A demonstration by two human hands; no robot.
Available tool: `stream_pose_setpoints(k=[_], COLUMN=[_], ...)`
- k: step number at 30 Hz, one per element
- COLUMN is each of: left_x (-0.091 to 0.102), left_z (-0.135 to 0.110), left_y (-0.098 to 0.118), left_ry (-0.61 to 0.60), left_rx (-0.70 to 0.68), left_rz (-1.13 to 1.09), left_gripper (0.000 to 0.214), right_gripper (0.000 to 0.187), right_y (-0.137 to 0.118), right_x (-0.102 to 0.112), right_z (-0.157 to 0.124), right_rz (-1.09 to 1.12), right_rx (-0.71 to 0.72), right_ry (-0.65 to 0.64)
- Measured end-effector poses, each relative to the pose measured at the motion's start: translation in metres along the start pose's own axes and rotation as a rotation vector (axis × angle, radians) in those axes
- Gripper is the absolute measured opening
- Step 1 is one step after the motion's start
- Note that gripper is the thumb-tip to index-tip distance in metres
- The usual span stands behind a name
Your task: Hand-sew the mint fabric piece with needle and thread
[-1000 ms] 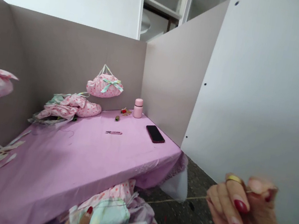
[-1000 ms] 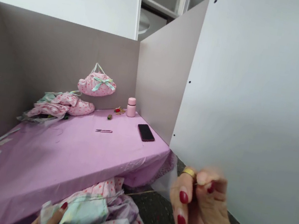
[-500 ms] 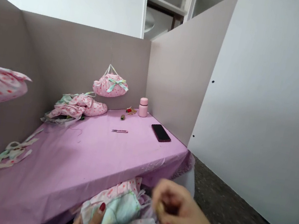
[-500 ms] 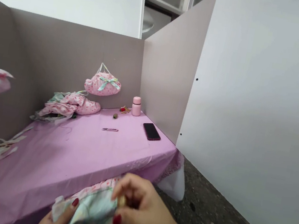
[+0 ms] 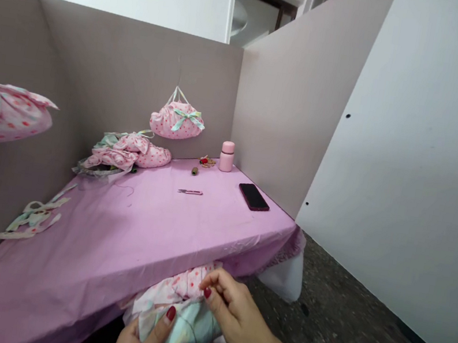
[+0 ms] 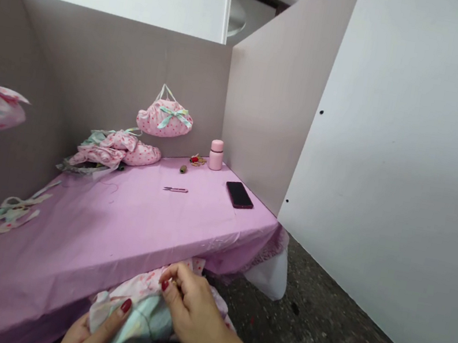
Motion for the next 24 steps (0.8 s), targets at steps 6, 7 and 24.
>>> stream_pose_setpoints(k=[6, 7, 24], left_x=[-0.001, -0.001, -0.004], left_z=[-0.002, -0.003, -0.002], left_y=[0.001, 0.001, 0.008], left_ry=[-0.005, 0.010, -0.021], left_rx=[0.002, -0.001, 0.021], left_rz=[-0.005, -0.015, 0.022], left_gripper=[0.039, 0.039, 0.039], right_gripper=[0.018, 0.019, 0.023], right_y=[-0.018, -0.018, -0.013], right_x=[-0.012, -0.014, -0.020], right_z=[-0.011, -0.010, -0.009], right_rz=[-0.210, -0.225, -0.346], right_rx=[0.144, 0.150, 0.150], right_ry=[-0.047, -0.052, -0.052])
Point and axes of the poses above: each hand's wrist, its own z-axis towards the middle knuckle, its own x-axis out of the back of the hand, y = z × x, the point moved 8 cm from there along z, towards the middle knuckle, and after that the axes turned 10 degrees about -x, right-handed, at the moved point
